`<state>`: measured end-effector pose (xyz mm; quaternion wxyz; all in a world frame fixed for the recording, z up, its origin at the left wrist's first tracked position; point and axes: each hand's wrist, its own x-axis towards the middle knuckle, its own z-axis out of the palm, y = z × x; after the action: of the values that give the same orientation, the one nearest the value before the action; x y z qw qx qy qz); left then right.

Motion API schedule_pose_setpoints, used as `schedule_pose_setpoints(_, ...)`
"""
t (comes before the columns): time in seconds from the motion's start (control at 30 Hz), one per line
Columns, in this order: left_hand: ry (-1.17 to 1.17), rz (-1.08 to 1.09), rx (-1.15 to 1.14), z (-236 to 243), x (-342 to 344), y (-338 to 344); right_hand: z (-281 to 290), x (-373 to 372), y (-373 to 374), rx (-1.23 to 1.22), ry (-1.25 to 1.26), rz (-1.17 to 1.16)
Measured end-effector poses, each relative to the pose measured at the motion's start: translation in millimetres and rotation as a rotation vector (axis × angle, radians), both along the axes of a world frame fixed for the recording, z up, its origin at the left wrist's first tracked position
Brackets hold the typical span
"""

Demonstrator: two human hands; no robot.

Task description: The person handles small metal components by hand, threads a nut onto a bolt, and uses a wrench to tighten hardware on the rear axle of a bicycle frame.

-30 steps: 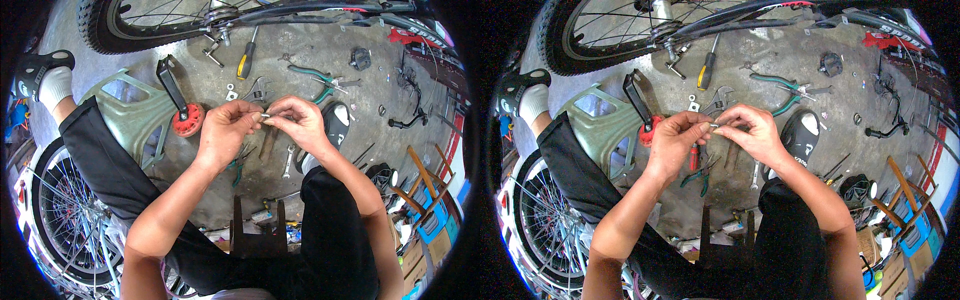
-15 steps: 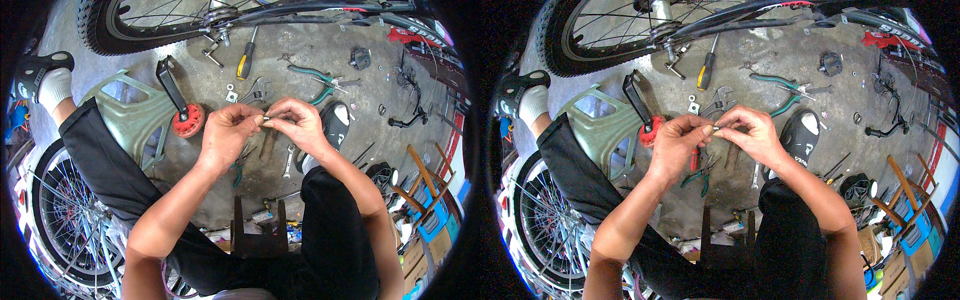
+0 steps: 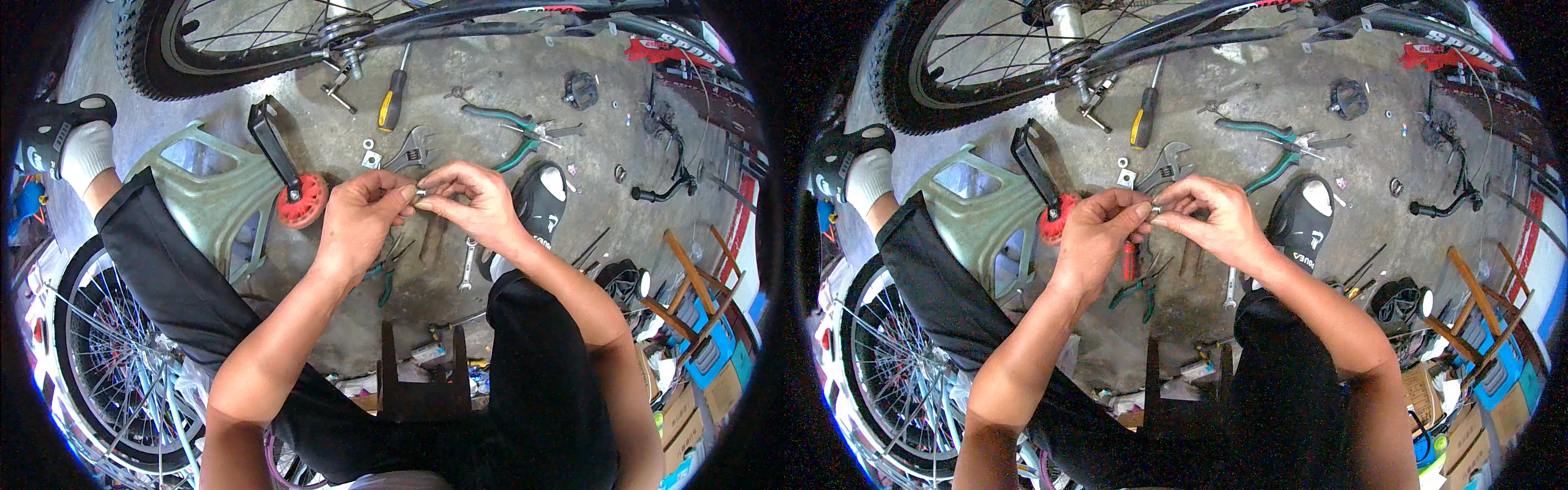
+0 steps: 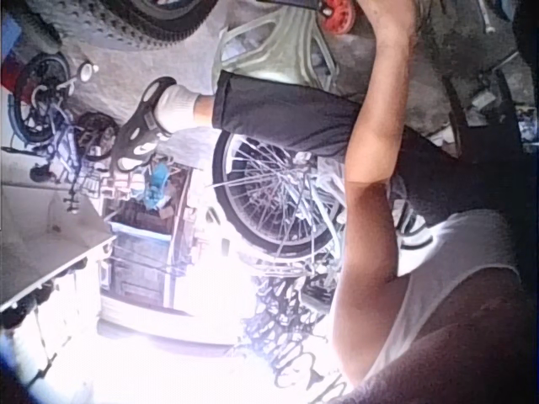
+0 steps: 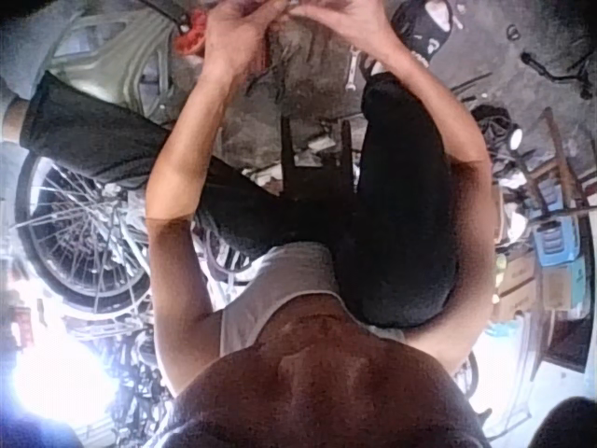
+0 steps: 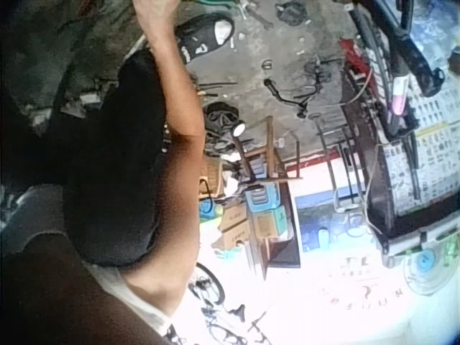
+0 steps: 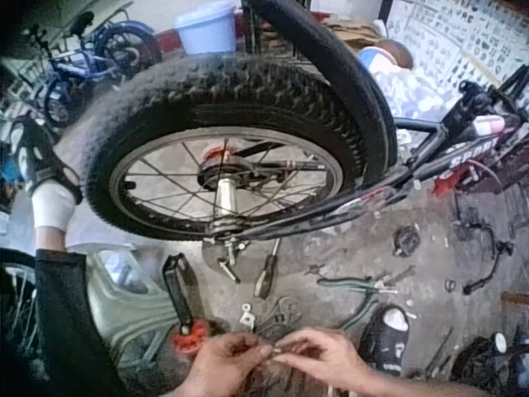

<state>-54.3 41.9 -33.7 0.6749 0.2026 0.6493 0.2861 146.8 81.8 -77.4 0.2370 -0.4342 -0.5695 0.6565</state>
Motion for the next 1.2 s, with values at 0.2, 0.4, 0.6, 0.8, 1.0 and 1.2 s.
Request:
schedule_pose_setpoints(0.2,0.021,-0.015,-0.046,-1.5,0.0,-0.8,-4.7,0.1,-1.9,0.009,0.022,0.009)
schedule_pose_setpoints(0.4,0.026,-0.052,-0.088,-1.3,-2.2,0.2,-8.8,10.5,4.6,-0.146,-0.069,-0.079)
schedule_pose_setpoints(0.6,0.054,-0.155,-0.034,0.0,-3.3,0.0,-15.6,38.0,12.5,-0.221,-0.026,-0.24)
schedule_pose_setpoints(0.8,0.027,-0.117,-0.044,8.4,6.5,-2.7,-3.8,28.9,1.0,0.028,-0.012,-0.016)
schedule_pose_setpoints(1.0,-0.025,-0.143,-0.106,-5.3,7.9,-4.6,-5.3,57.6,15.0,0.12,-0.152,-0.056)
schedule_pose_setpoints(1.2,-0.004,-0.163,-0.088,-7.6,4.7,-7.1,-72.9,186.3,34.7,-0.076,-0.235,-0.665)
